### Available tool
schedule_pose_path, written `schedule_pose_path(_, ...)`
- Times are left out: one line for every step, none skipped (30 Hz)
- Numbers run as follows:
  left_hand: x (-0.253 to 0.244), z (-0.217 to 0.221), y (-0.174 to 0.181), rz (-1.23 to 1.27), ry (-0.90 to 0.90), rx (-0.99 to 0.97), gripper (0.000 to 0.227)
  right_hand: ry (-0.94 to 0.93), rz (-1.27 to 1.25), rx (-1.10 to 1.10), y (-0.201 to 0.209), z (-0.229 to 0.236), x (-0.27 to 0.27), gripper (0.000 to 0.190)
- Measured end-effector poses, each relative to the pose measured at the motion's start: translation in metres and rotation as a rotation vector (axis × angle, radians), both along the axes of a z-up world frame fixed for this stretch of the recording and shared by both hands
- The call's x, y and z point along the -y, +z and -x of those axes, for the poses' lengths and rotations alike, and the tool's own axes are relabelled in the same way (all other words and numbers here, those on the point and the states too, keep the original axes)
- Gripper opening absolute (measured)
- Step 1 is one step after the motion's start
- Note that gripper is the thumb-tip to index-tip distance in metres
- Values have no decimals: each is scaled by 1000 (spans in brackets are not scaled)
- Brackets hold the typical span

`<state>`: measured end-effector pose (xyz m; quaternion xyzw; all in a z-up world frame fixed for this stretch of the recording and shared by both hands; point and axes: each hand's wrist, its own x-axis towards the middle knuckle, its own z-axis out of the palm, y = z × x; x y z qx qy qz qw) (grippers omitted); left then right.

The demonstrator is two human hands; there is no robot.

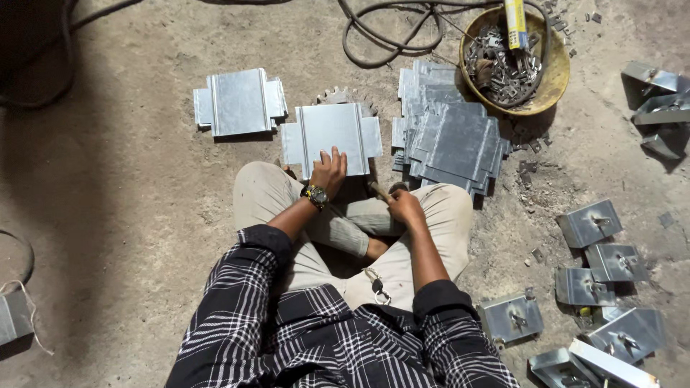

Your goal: The person sits cross-legged on the floor and uses a hammer to strike rectangular metal sheets placed on a gear-shaped anvil. They repeatedly pick up sheets from a stack, position them on the anvil, and hammer them before moving them to a finished pile.

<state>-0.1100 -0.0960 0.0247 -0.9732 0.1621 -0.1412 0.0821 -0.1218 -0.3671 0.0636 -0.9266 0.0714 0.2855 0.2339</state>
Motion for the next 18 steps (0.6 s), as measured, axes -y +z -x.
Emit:
schedule_pose_path(1,1,3,4,7,-17,50,-49,-38,40,1,3,5,33)
schedule_pose_path(2,0,6,8,10,-13,49,-98,-75,81,3,6,9,32)
schedule_pose_path(3,2,8,11,14,-14,49,-146,-111,117,6,9,12,31)
schedule_pose_path(3,4,10,15,19,-14,49,-165,-110,180,10,13,15,29)
schedule_pose_path(3,5,11,16,20,-17,49,-184,-108,245,16,14,17,28)
schedule_pose_path(2,5,12,17,21,-20,49,-204,-106,311,22,15,18,27)
schedule_pose_path(4,2,14,22,21,-21,49,-223,-108,343,31,13,19,28)
schedule_pose_path(4,0,15,26,26,-38,50,-243,-110,375,39,12,20,29)
schedule_pose_path(5,2,15,32,30,-56,51,-264,-108,405,48,16,22,30)
schedule_pose_path(8,4,14,39,33,-75,53,-305,-137,411,56,20,24,31)
schedule_pose_path(7,2,15,46,37,-88,53,-341,-171,423,62,18,21,32)
schedule_pose_path(7,1,17,54,42,-101,54,-376,-205,435,67,16,18,32)
schedule_pose_path(6,3,18,58,48,-114,55,-394,-346,471,70,14,13,33)
schedule_pose_path(7,5,19,71,57,-119,55,-411,-487,506,71,14,8,34)
schedule_pose_path(7,3,20,82,63,-117,54,-428,-633,547,70,7,1,35)
schedule_pose_path(8,2,22,93,69,-114,54,-377,-652,629,69,5,-5,34)
schedule_pose_path(8,-4,24,99,72,-116,54,-314,-676,715,68,-7,-14,33)
schedule_pose_path(8,-9,24,106,75,-117,55,-250,-700,801,66,-21,-22,32)
